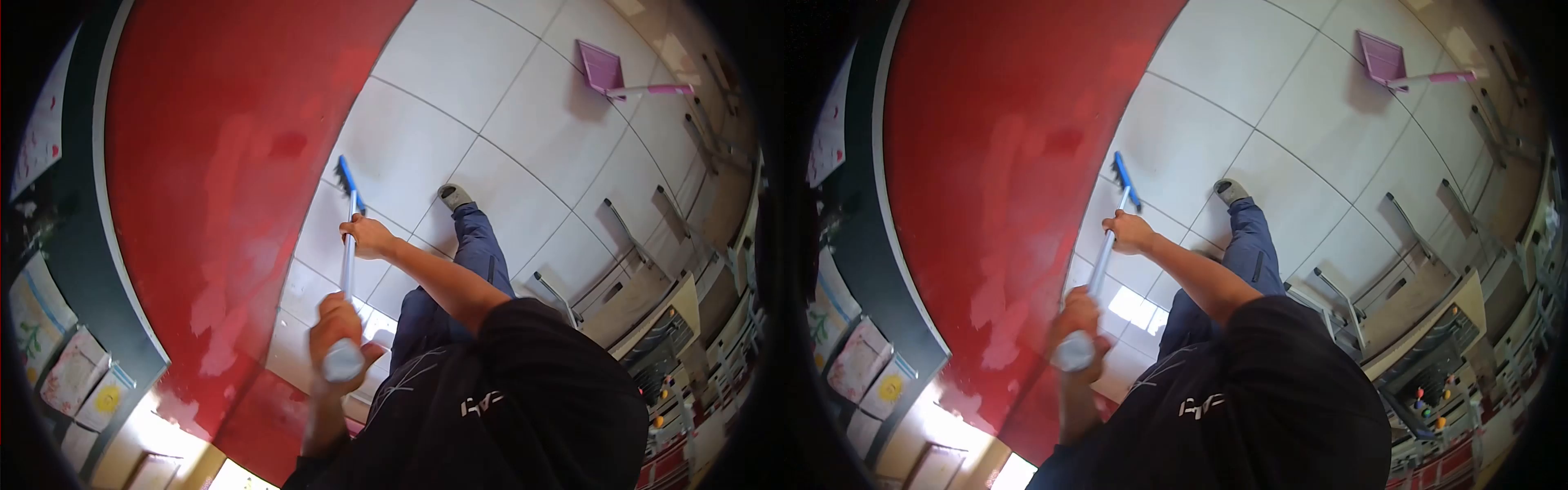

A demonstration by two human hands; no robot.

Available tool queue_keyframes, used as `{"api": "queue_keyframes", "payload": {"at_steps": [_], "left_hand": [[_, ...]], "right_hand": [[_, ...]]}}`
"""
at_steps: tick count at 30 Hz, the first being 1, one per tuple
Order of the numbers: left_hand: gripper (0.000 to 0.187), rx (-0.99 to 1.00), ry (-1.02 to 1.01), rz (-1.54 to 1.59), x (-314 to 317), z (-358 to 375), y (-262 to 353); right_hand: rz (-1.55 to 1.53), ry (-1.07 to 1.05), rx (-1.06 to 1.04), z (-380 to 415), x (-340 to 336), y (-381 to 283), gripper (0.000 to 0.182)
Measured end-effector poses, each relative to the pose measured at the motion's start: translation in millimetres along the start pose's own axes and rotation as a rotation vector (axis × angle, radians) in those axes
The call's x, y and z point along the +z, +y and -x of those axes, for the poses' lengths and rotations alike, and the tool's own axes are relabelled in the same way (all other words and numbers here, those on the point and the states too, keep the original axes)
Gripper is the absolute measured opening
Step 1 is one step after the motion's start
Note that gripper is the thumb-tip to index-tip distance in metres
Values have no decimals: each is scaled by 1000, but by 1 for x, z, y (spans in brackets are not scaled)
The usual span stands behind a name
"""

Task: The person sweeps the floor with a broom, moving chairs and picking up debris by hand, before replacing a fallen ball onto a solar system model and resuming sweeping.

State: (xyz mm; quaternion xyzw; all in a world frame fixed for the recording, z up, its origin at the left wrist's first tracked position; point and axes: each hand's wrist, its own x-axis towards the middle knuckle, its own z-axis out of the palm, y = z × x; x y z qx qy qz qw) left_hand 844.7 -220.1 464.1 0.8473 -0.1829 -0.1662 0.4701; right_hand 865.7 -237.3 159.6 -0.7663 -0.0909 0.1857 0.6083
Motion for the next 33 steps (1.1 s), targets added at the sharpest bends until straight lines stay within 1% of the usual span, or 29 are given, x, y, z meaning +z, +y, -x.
{"api": "queue_keyframes", "payload": {"at_steps": [1,2,3,4,5,6,7,8,9,10,11,12,13,15,16,17,18,19,20,21,22,23,24,25,26,27,29,31,33], "left_hand": [[40,-46,76,76,-21,1,17],[40,6,111,174,-38,5,15],[40,54,146,271,-51,13,13],[40,54,203,245,-52,13,8],[42,56,258,222,-49,6,-1],[38,-4,202,178,-40,5,-30],[30,-148,162,306,-22,-3,-56],[23,-122,174,375,5,-12,-95],[20,-333,261,642,41,-22,-119],[20,-291,335,751,75,-34,-150],[20,-284,407,625,106,-43,-173],[20,-321,429,677,132,-48,-183],[19,-349,443,732,143,-51,-192],[20,-369,466,745,132,-51,-179],[20,-396,549,762,122,-41,-174],[17,-532,575,668,99,-18,-169],[15,-405,650,470,65,11,-169],[15,-583,636,516,32,49,-162],[11,-589,705,498,5,79,-147],[19,-618,830,474,-1,121,-143],[20,-648,835,317,-12,143,-128],[21,-673,843,154,-22,158,-113],[21,-649,838,119,-24,172,-105],[22,-622,833,83,-26,186,-100],[24,-592,833,45,-31,200,-98],[24,-543,885,114,-37,217,-94],[27,-432,998,251,-55,260,-84],[39,-347,972,291,-79,311,-78],[33,-265,1016,462,-88,356,-93]], "right_hand": [[24,25,20,1,-11,-26,22],[22,79,56,2,-26,-36,23],[17,127,97,9,-41,-35,24],[97,218,87,11,-58,-17,24],[196,229,232,10,-98,-20,27],[279,203,320,4,-127,8,26],[415,239,242,-2,-157,40,25],[606,294,148,-15,-184,80,19],[775,157,138,-29,-215,110,21],[907,63,218,-46,-235,166,23],[1088,-168,118,-62,-261,231,24],[1066,-161,251,-69,-261,208,22],[1046,-143,391,-77,-266,182,21],[959,-199,326,-91,-230,169,18],[915,-225,300,-96,-216,165,17],[890,-143,-30,-100,-176,211,17],[800,-180,76,-102,-123,185,19],[714,-176,106,-99,-63,177,23],[633,-234,69,-96,-2,147,25],[605,-376,49,-88,46,100,25],[556,-566,34,-81,92,73,25],[539,-664,70,-76,135,43,25],[465,-759,-84,-70,178,42,24],[481,-911,-210,-68,206,22,24],[461,-993,-319,-62,239,15,24],[442,-987,-211,-48,244,-29,24],[438,-944,-222,-26,262,-69,24],[508,-828,-177,-3,270,-86,22],[577,-787,-88,12,263,-81,21]]}}
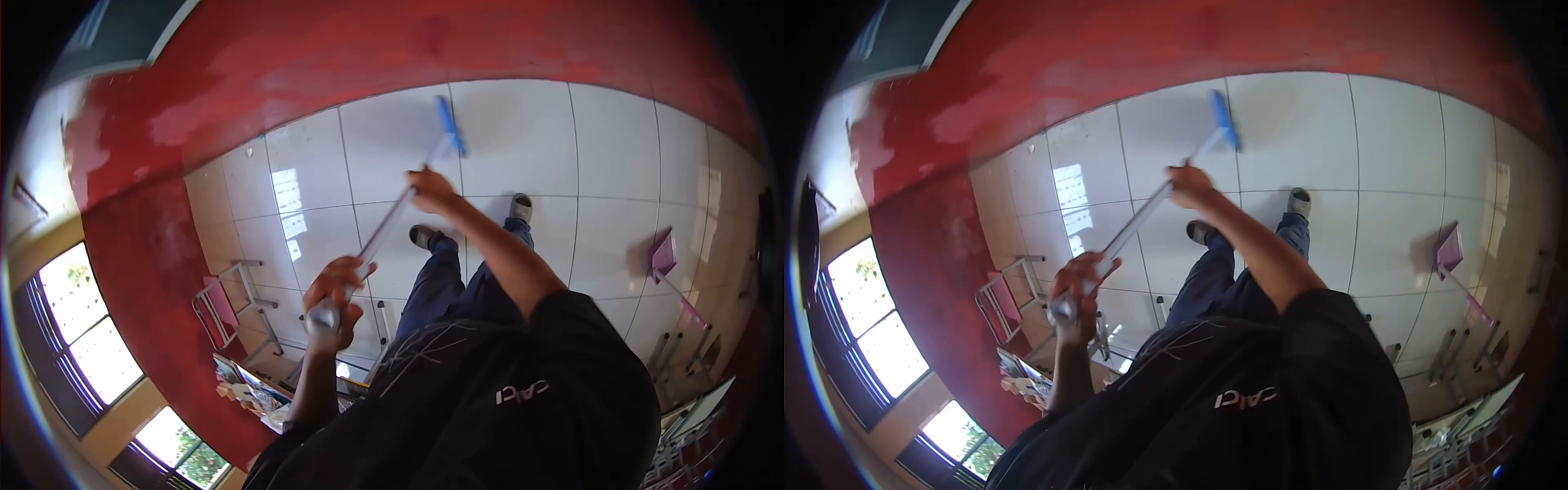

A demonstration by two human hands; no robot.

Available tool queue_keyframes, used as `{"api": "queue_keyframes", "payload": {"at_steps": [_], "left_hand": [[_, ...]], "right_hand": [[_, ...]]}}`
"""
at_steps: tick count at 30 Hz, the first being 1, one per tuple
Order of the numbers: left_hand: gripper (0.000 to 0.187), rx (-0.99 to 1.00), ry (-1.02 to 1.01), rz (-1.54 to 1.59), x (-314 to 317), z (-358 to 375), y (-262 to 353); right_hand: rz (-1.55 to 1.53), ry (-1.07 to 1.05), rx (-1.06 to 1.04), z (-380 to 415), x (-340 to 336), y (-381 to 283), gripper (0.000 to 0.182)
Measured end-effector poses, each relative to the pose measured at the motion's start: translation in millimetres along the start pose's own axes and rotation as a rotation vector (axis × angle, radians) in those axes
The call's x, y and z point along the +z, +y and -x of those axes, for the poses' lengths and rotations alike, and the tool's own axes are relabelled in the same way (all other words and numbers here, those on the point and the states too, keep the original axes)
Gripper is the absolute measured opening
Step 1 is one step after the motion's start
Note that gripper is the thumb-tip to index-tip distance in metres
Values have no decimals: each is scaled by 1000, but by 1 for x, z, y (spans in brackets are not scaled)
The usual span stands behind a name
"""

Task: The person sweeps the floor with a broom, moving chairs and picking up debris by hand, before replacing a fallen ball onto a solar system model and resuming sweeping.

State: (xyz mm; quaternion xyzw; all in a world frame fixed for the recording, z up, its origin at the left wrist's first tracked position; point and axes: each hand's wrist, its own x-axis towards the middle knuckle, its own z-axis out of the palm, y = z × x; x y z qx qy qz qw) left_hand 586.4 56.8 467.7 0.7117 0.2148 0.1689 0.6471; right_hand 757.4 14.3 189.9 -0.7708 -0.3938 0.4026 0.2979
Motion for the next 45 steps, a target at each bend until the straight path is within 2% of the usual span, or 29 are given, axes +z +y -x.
{"api": "queue_keyframes", "payload": {"at_steps": [2,4,6,7,8,9,10,12,15,16,18,19,20,22,23,24,25,26,30,33,34,36,38,39,41,42,43,44,45], "left_hand": [[25,-43,-135,-196,-42,-6,-27],[20,-133,-184,-59,-51,-20,-62],[18,-268,-205,238,-36,-34,-109],[19,-274,-253,235,-26,-41,-128],[20,-287,-306,234,-15,-49,-143],[24,-306,-310,238,-5,-55,-152],[27,-329,-328,245,1,-60,-158],[27,-306,-343,259,7,-76,-172],[30,-197,-233,283,-11,-106,-208],[30,-176,-190,273,-29,-117,-213],[27,-307,-115,290,-81,-124,-198],[25,-311,-119,164,-117,-127,-179],[23,-354,-94,70,-157,-126,-160],[19,-622,68,-23,-226,-120,-114],[17,-561,243,35,-246,-113,-103],[17,-547,396,114,-257,-111,-85],[19,-571,512,29,-263,-111,-72],[22,-574,574,-3,-267,-110,-63],[36,-484,522,-291,-284,-102,-39],[48,-367,537,-363,-329,-86,-4],[51,-265,628,-342,-342,-80,-1],[51,-210,673,-280,-368,-75,-1],[49,-226,613,-58,-391,-64,-33],[41,-196,566,35,-397,-65,-57],[27,-367,446,176,-393,-88,-90],[23,-421,370,191,-388,-97,-119],[19,-402,302,274,-382,-106,-154],[17,-514,188,337,-378,-118,-169],[17,-500,100,384,-370,-125,-199]], "right_hand": [[107,63,165,23,-4,13,22],[184,168,228,30,13,81,23],[303,201,281,40,13,144,23],[396,89,380,45,-4,144,22],[529,88,333,48,-7,169,20],[514,7,486,50,-23,159,19],[467,61,556,51,-27,160,20],[393,84,603,36,-32,176,21],[487,59,506,-23,-22,206,23],[506,38,472,-56,-17,197,24],[498,-53,387,-116,8,161,24],[456,-15,289,-149,34,139,24],[402,-95,267,-181,51,95,26],[301,-114,111,-237,87,-7,28],[387,-200,-62,-270,124,-28,27],[390,-261,-223,-287,132,-72,27],[317,-202,-284,-304,154,-102,25],[310,-239,-384,-320,164,-132,22],[100,-330,-506,-354,203,-213,17],[43,-227,-550,-334,205,-253,23],[37,-198,-563,-323,202,-258,24],[143,-271,-479,-295,179,-254,27],[241,-333,-226,-268,155,-239,28],[285,-315,-109,-256,143,-226,26],[397,-368,101,-247,143,-159,25],[380,-351,212,-239,128,-149,26],[412,-331,306,-236,127,-120,30],[479,-281,366,-235,140,-70,28],[544,-277,330,-233,145,-31,26]]}}
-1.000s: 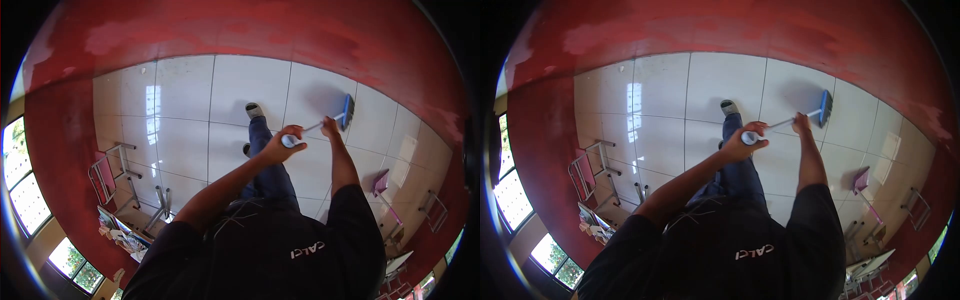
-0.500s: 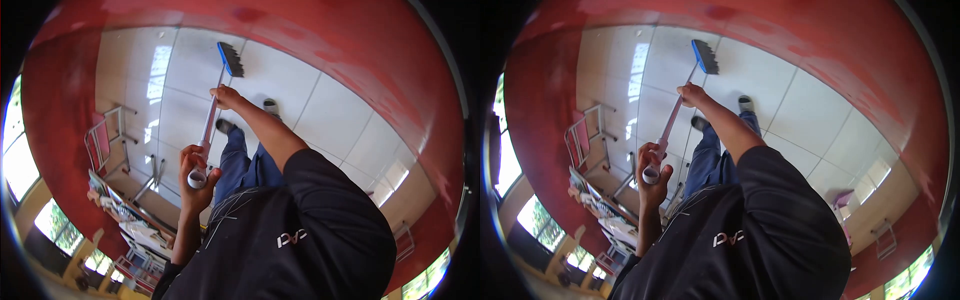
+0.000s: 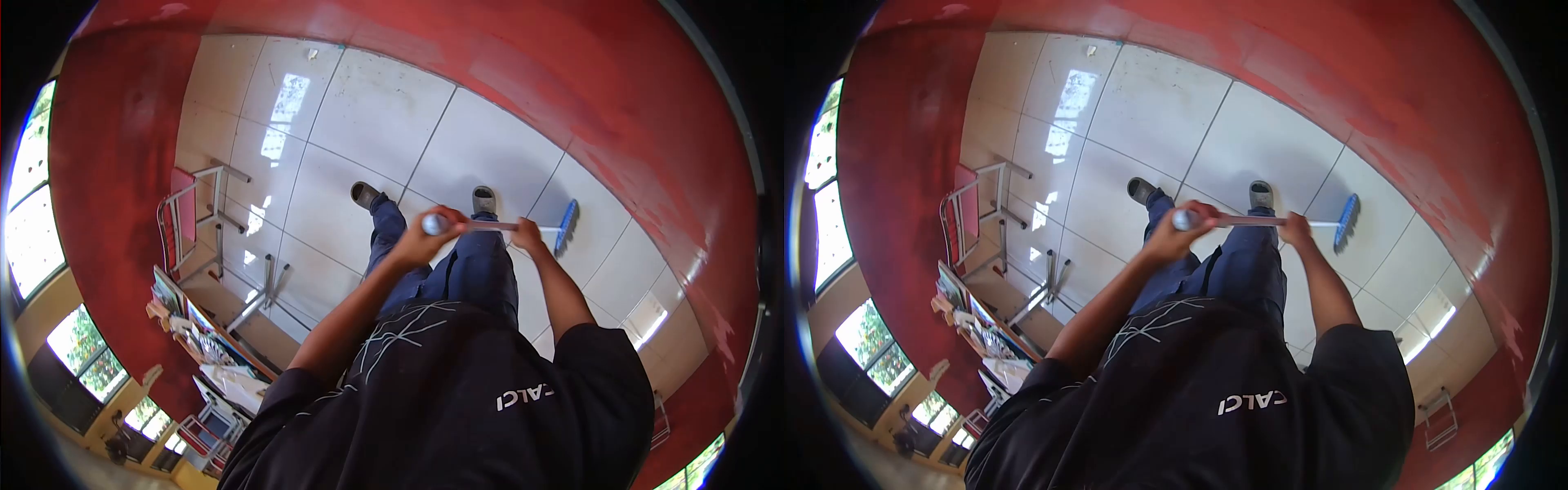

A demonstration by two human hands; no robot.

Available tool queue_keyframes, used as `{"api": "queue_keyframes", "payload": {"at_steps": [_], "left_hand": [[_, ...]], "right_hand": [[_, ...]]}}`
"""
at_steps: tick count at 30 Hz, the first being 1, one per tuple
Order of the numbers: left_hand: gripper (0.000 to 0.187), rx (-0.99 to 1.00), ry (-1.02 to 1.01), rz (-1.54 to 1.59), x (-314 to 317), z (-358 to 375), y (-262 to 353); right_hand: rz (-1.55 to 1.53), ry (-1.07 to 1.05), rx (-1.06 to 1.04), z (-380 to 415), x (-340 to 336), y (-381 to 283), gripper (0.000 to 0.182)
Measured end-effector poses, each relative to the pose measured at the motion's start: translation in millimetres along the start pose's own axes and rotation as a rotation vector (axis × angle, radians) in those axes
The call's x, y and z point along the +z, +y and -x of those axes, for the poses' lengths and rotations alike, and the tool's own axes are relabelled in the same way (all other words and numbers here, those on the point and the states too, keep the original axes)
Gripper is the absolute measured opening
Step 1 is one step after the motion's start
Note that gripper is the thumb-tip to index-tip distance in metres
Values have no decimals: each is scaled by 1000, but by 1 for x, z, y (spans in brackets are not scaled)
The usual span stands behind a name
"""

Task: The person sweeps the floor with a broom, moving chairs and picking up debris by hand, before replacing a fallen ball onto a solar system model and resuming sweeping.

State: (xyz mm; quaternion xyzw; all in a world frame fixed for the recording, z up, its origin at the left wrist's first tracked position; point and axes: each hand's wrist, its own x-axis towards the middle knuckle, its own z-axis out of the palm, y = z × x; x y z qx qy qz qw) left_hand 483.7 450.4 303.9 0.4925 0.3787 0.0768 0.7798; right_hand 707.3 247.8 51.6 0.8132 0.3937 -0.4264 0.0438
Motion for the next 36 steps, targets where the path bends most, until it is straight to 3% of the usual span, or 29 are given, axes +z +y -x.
{"api": "queue_keyframes", "payload": {"at_steps": [2,4,7,10,11,13,15,18,19,21,23,25,26,28,29,31,32,35,36], "left_hand": [[17,-14,-105,-18,-19,-18,-19],[17,-37,-121,-101,-46,-16,5],[17,150,-145,-303,-129,11,36],[19,183,168,-263,-229,50,100],[18,123,287,-294,-249,64,126],[17,315,404,-435,-279,80,149],[24,245,505,-434,-291,93,162],[38,620,257,-649,-304,102,162],[39,653,237,-776,-304,110,177],[42,666,151,-724,-323,129,209],[44,729,147,-581,-353,144,236],[42,709,158,-404,-387,143,240],[40,644,231,-277,-392,132,237],[26,255,159,-48,-403,99,224],[22,288,83,-61,-407,69,201],[21,71,-31,5,-401,15,153],[22,64,-67,70,-391,-5,136],[24,-91,-47,30,-384,-48,124],[23,-3,-7,76,-395,-56,117]], "right_hand": [[60,2,-18,-16,17,16,24],[12,30,0,-24,20,-22,20],[-177,268,-27,-50,22,-162,11],[-424,542,-241,-121,63,-325,23],[-478,517,-249,-129,52,-390,23],[-569,427,-275,-146,35,-488,23],[-647,391,-393,-152,15,-552,15],[-631,128,-656,-146,-23,-606,4],[-632,157,-667,-134,-36,-618,4],[-631,217,-713,-105,-60,-641,5],[-550,376,-686,-88,-66,-642,6],[-455,356,-519,-73,-74,-616,12],[-457,319,-463,-68,-79,-597,14],[-299,265,-299,-94,-58,-534,17],[-284,179,-160,-91,-67,-513,15],[-161,179,-115,-137,-30,-427,9],[-134,116,-49,-145,-29,-401,8],[-18,113,-131,-194,-20,-359,9],[52,167,-288,-217,-21,-368,13]]}}
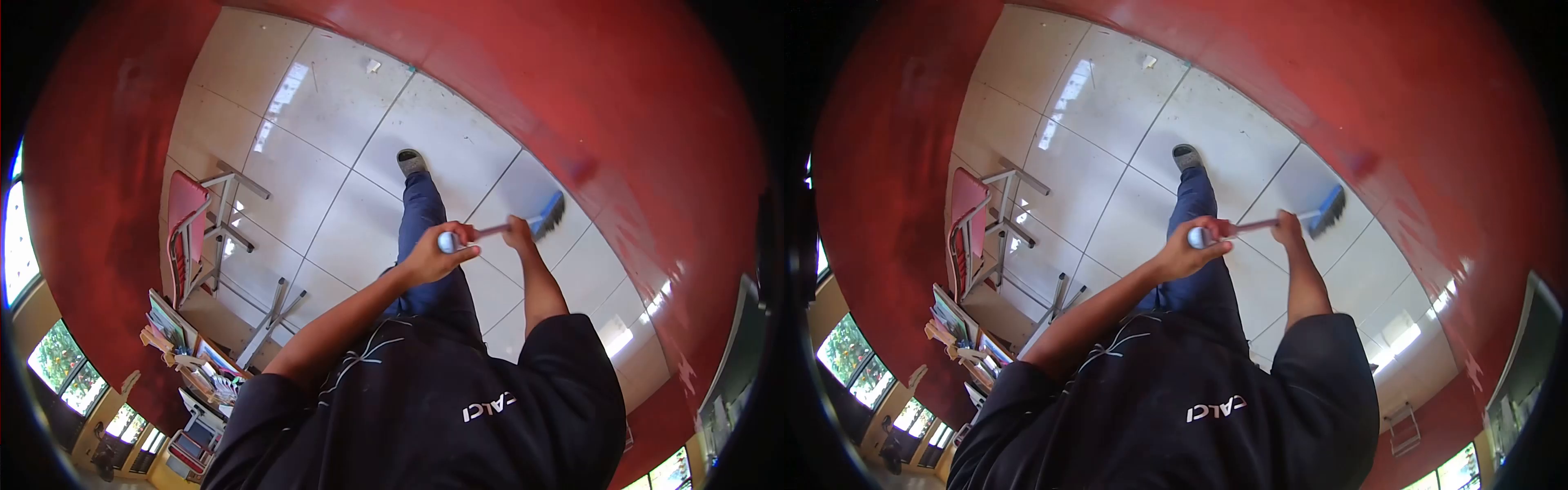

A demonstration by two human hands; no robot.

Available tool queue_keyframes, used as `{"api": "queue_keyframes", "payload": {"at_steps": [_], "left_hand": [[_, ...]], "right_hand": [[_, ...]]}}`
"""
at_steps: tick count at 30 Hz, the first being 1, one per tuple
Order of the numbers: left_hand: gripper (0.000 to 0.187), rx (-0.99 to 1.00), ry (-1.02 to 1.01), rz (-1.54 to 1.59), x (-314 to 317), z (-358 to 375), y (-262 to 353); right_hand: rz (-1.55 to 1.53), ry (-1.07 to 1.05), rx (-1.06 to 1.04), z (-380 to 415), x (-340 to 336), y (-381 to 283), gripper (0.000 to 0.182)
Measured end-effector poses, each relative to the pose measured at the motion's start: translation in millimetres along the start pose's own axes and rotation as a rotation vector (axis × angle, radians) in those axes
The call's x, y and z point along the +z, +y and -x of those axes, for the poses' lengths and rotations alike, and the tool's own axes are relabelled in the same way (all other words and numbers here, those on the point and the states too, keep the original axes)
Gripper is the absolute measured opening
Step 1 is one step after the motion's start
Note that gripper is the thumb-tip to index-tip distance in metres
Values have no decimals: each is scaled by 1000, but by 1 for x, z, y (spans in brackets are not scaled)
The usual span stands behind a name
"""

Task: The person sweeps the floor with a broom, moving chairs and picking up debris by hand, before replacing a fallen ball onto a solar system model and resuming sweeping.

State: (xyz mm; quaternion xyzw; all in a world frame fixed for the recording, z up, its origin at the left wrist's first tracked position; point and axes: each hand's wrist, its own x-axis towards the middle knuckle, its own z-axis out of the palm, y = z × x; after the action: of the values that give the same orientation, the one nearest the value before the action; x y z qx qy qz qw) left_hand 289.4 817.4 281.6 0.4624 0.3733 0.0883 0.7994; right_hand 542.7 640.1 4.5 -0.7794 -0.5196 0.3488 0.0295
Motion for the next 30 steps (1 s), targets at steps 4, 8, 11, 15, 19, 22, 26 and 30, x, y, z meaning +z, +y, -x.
{"api": "queue_keyframes", "payload": {"at_steps": [4,8,11,15,19,22,26,30], "left_hand": [[23,2,306,-122,-91,35,76],[27,180,536,-267,-141,88,147],[30,254,592,-448,-142,88,159],[32,286,743,-534,-159,103,184],[36,419,891,-244,-195,163,235],[33,407,761,-38,-214,166,229],[23,168,610,264,-226,103,159],[26,243,500,-38,-232,71,158]], "right_hand": [[-139,-71,-29,-97,-25,-165,29],[-119,-62,-319,-176,-49,-331,33],[-342,53,-627,-243,-46,-409,25],[-352,-43,-660,-272,-72,-500,24],[-322,24,-613,-216,-120,-528,26],[-203,-111,-435,-173,-144,-483,29],[13,-259,-209,-169,-80,-359,27],[-86,-49,-277,-194,-35,-357,29]]}}
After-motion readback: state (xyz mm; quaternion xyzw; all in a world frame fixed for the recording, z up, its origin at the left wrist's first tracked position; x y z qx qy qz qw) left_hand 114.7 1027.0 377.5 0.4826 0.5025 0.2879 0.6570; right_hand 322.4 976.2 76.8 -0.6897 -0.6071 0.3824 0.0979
